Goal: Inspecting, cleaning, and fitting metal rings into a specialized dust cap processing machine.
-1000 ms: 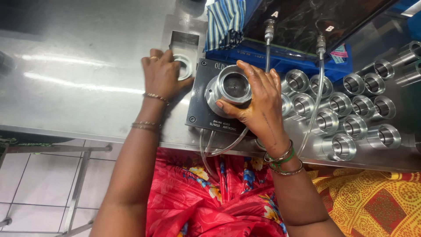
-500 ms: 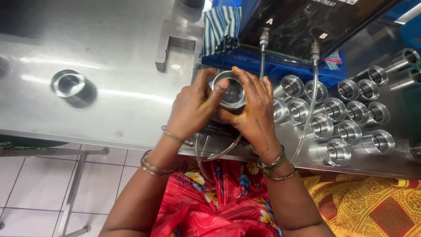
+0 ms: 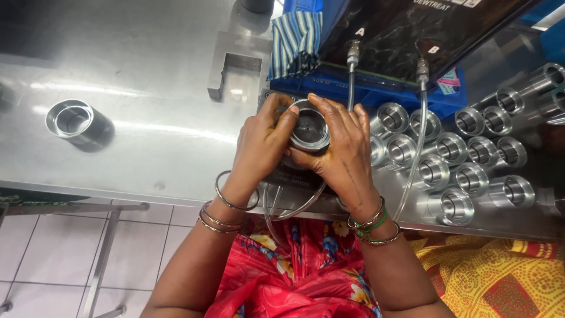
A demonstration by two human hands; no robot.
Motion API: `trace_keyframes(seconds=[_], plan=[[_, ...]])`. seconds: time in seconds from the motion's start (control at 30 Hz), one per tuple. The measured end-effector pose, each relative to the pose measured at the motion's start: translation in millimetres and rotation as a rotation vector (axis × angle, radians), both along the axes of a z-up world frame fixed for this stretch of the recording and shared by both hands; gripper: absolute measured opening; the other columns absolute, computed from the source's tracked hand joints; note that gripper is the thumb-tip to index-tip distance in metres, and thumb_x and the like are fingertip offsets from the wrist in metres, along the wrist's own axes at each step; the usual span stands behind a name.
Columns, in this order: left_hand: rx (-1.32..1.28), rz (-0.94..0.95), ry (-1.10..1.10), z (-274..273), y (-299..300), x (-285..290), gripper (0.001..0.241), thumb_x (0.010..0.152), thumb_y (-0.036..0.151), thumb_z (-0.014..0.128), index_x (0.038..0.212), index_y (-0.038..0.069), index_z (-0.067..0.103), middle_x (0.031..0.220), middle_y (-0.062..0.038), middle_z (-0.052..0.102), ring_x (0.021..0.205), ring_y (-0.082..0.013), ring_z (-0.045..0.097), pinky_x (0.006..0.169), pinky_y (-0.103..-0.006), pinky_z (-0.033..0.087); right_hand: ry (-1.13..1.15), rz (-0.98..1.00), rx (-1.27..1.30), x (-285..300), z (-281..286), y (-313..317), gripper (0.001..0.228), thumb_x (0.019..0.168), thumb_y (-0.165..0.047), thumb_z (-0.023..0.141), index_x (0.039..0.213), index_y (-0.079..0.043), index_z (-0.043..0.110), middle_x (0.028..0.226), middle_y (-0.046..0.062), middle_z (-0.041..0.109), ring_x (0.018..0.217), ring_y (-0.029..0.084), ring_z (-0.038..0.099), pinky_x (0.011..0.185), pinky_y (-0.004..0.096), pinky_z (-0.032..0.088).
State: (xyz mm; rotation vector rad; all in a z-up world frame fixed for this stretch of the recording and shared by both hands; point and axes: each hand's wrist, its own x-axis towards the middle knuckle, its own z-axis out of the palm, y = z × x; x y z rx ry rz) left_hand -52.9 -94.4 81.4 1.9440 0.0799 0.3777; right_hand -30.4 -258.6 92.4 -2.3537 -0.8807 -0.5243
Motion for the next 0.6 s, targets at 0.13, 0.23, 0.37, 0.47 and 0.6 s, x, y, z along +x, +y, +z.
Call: trace_keyframes(seconds=[0.13, 0.23, 0.37, 0.47, 0.6], plan=[[-0.162, -0.036, 0.067, 2.9, 0.7, -3.0, 0.031, 0.099, 0.036, 0.055, 0.11, 0.009, 0.064, 0.064, -0.007, 0.071, 0.05, -0.0175, 0.07, 0.05, -0.0327, 0.05, 0.166, -0.1, -0.021, 1.1, 3.7, 1.5, 0.101, 0.064, -0.059, 0.089, 0.144, -0.008, 0.054, 0.109, 0.008, 0.07, 0.107, 0.026, 0.067, 0.109, 0.049, 0.037], [-0.147, -0.021, 0.031, 1.4, -0.1, -6.9, 0.032, 0.101, 0.038, 0.056, 0.108, 0.008, 0.065, 0.062, -0.008, 0.07, 0.05, -0.0169, 0.069, 0.049, -0.032, 0.048, 0.051, -0.009, 0.005, 3.5, 1.6, -0.4, 0.092, 0.069, -0.055, 0.09, 0.14, -0.008, 0.056, 0.127, 0.01, 0.071, 0.114, 0.027, 0.069, 0.1, 0.046, 0.039], [-0.149, -0.014, 0.017, 3.4, 0.6, -6.5, 0.031, 0.102, 0.037, 0.056, 0.107, 0.008, 0.066, 0.061, -0.008, 0.069, 0.05, -0.0159, 0.07, 0.048, -0.031, 0.049, 0.094, -0.038, 0.011, 3.4, 4.8, 2.6, 0.088, 0.065, -0.049, 0.091, 0.136, -0.009, 0.059, 0.123, 0.009, 0.073, 0.111, 0.026, 0.07, 0.096, 0.044, 0.041], [-0.168, -0.018, 0.026, 4.7, 0.5, -6.3, 0.03, 0.102, 0.036, 0.057, 0.107, 0.008, 0.066, 0.061, -0.008, 0.069, 0.05, -0.0155, 0.07, 0.048, -0.0309, 0.049, 0.115, -0.029, 0.022, 3.0, 8.5, 2.2, 0.086, 0.065, -0.048, 0.092, 0.134, -0.009, 0.059, 0.122, 0.009, 0.073, 0.111, 0.027, 0.071, 0.094, 0.042, 0.046], [-0.197, -0.01, 0.077, 8.8, 4.2, -4.2, 0.029, 0.098, 0.035, 0.059, 0.107, 0.007, 0.066, 0.066, -0.008, 0.071, 0.051, -0.0175, 0.071, 0.049, -0.0316, 0.051, 0.293, 0.074, 0.071, 8.3, 25.5, 0.0, 0.086, 0.066, -0.053, 0.086, 0.133, -0.007, 0.058, 0.111, 0.012, 0.073, 0.101, 0.028, 0.074, 0.085, 0.04, 0.056]])
